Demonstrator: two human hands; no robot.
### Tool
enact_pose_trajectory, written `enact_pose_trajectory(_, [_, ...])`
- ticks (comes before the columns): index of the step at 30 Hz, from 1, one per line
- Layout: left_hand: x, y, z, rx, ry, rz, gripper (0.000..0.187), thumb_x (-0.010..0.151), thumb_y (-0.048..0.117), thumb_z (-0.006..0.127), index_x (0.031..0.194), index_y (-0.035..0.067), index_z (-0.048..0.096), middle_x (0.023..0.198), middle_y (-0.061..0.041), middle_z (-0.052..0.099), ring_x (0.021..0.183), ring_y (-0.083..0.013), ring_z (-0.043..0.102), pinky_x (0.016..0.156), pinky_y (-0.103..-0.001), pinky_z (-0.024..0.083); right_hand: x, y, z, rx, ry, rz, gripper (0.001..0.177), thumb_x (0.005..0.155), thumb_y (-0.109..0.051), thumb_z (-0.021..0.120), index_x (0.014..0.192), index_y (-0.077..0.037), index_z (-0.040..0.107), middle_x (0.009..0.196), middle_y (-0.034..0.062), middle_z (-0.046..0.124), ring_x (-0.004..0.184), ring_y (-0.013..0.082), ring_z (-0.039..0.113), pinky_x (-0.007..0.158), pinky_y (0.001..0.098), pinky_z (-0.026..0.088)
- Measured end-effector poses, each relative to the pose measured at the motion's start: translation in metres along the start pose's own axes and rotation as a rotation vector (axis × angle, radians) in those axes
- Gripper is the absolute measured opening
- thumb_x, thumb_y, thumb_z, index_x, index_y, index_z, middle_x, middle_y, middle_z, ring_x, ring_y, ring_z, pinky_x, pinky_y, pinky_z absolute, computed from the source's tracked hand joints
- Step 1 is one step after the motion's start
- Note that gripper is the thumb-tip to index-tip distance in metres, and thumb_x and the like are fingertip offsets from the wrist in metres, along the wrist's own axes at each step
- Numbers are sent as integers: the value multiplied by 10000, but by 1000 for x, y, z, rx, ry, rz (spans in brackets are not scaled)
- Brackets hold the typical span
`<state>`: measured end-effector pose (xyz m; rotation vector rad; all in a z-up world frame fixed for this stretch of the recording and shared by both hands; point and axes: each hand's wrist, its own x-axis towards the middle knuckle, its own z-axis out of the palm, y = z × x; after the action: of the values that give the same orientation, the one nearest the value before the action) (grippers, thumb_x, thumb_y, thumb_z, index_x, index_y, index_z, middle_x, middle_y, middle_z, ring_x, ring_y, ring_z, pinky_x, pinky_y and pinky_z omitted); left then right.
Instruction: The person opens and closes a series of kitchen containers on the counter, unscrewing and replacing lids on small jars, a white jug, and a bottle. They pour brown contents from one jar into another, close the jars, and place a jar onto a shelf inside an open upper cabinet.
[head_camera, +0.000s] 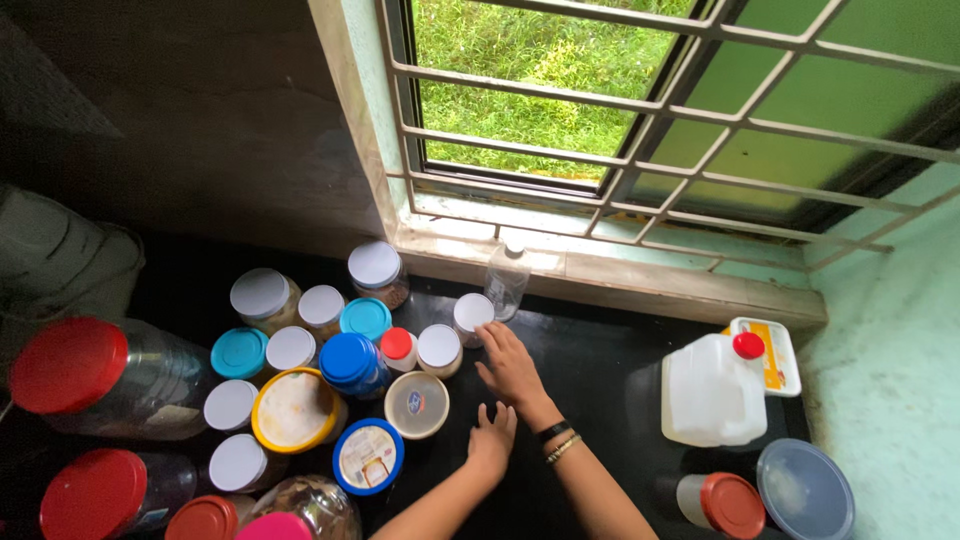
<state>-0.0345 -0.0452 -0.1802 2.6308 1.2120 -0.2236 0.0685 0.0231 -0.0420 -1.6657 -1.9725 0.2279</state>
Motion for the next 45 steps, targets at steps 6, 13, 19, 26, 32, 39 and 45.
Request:
enact_pose_trajectory(6, [1, 4, 20, 14, -72, -25, 655, 973, 89, 586, 1571, 75, 320, 1623, -169, 264, 1444, -515, 310, 962, -544, 542, 23, 10, 23, -113, -35, -87, 831, 779, -124, 746, 1527, -39, 394, 1585, 154, 421, 1488, 314, 361, 1206, 439, 298])
enact_pose_trajectory(13, [-2, 2, 16, -4, -106, -10, 665, 974, 106, 601, 1570, 79, 307, 1636, -172, 229, 1471, -509, 267, 994, -541, 525, -10, 14, 26, -110, 96, -63, 616, 827, -195, 784, 1391, -56, 580, 1498, 103, 495, 1447, 299, 412, 1207, 491, 316])
enact_pose_trajectory(19, [-4, -3, 9, 3, -87, 20, 741, 956, 105, 657, 1587, 74, 268, 1655, -186, 218, 1486, -515, 242, 1001, -494, 530, -14, 0, 7, -87, 102, -113, 394, 716, -229, 855, 967, -44, 614, 1507, 248, 445, 1428, 468, 367, 1148, 512, 346])
enact_pose_trajectory(26, [-8, -10, 1, -25, -142, 52, 1078, 798, 211, 863, 1628, 84, 187, 1672, -158, 186, 1499, -498, 223, 1029, -440, 513, 8, -9, 2, -272, -6, 29, 600, 681, -286, 878, 1144, -37, 590, 1414, 181, 518, 1319, 391, 483, 1037, 491, 443])
enact_pose_trajectory(32, [-9, -12, -1, -56, -126, 57, 1110, 776, 204, 883, 1632, 98, 184, 1689, -135, 190, 1503, -500, 223, 1001, -431, 537, 3, -13, 6, -200, 85, 131, 652, 651, -259, 837, 1198, -35, 563, 1350, 170, 562, 1249, 368, 540, 914, 430, 545])
enact_pose_trajectory(39, [-22, -28, -2, -256, 67, 167, 1343, 621, 321, 960, 1577, -8, 75, 1630, -209, 170, 1516, -408, 224, 1234, -473, 338, -49, -3, 5, 91, 182, 535, 757, 724, -378, 797, 1375, -108, 521, 1190, 155, 611, 1127, 356, 602, 930, 447, 529])
enact_pose_trajectory(45, [-51, -34, -42, -1075, 230, -23, 1432, 600, 430, 971, 1591, 114, -13, 1642, -183, 116, 1457, -352, 389, 1152, -446, 414, -108, 15, -1, 338, 381, 739, 647, 834, -498, 683, 1331, -97, 576, 1212, 180, 599, 1098, 365, 633, 931, 461, 518])
